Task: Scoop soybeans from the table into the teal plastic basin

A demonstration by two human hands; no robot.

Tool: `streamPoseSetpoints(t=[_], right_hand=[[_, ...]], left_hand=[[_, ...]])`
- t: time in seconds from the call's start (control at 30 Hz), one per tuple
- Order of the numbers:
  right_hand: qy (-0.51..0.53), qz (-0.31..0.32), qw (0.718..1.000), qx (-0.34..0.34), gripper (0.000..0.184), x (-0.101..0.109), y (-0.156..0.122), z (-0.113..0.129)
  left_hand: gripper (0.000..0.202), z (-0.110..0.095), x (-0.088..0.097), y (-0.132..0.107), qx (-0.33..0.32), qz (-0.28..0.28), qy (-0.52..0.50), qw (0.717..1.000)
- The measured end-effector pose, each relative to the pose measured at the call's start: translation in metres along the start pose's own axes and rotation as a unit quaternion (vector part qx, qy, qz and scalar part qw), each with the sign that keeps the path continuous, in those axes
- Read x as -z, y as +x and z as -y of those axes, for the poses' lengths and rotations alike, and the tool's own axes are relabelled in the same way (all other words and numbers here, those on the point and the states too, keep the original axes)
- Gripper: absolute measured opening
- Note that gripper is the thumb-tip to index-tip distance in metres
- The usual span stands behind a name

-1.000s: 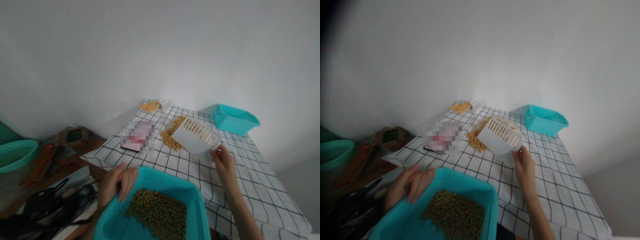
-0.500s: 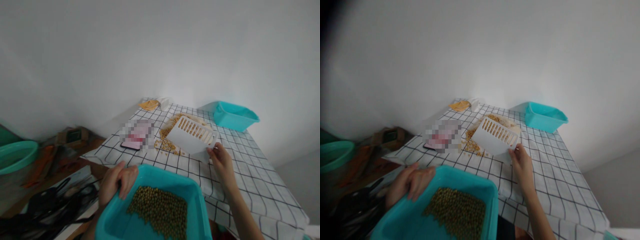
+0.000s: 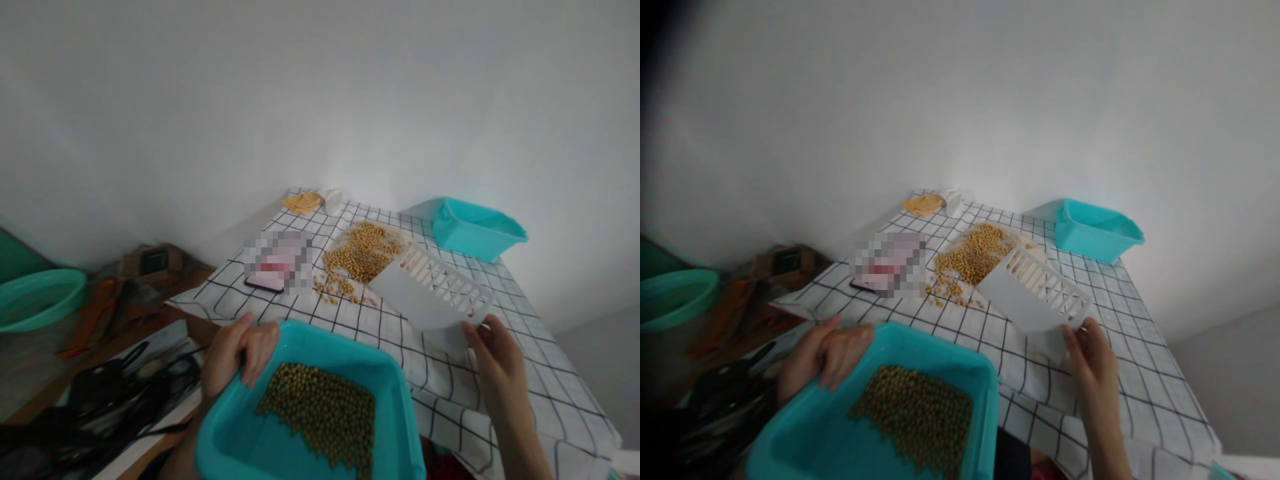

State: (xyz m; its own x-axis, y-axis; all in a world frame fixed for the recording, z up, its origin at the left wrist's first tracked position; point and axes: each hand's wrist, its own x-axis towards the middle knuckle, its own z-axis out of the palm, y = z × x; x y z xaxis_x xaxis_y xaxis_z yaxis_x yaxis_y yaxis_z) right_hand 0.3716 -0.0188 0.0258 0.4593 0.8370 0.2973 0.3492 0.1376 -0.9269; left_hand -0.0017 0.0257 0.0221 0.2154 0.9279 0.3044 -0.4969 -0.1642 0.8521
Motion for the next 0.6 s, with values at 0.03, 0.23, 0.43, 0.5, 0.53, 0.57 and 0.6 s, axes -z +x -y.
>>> streamPoseSetpoints(t=[0.03,0.23,0.43,0.5,0.53,0.57,0.6], right_hand=[[-0.005,0.002,1.000,-0.002,0.030,0.003,-0.001,-0.001],[-0.009,0.019,0.999,-0.032,0.031,0.001,-0.007,0.001],[0.015,0.017,0.999,-0.047,0.035,0.000,-0.010,0.001],[0.015,0.017,0.999,-0.044,0.036,0.001,-0.010,0.001],[0.013,0.019,0.999,-0.041,0.036,0.001,-0.011,0.001],[0.011,0.020,0.999,-0.040,0.036,0.001,-0.011,0.001],[0.009,0.019,0.999,-0.039,0.036,0.002,-0.012,0.001]], left_hand=[[0.069,0.001,0.000,-0.001,0.004,-0.011,-0.009,1.000],[0.068,0.001,0.006,0.000,-0.007,0.023,-0.013,1.000],[0.068,0.002,0.000,-0.002,-0.002,-0.016,-0.029,0.999],[0.067,0.002,-0.002,-0.003,0.002,-0.035,-0.036,0.999],[0.067,0.002,-0.002,-0.003,0.005,-0.032,-0.033,0.999],[0.067,0.001,-0.002,-0.003,0.007,-0.026,-0.026,0.999],[0.068,0.001,-0.002,-0.002,0.005,-0.018,-0.019,1.000]])
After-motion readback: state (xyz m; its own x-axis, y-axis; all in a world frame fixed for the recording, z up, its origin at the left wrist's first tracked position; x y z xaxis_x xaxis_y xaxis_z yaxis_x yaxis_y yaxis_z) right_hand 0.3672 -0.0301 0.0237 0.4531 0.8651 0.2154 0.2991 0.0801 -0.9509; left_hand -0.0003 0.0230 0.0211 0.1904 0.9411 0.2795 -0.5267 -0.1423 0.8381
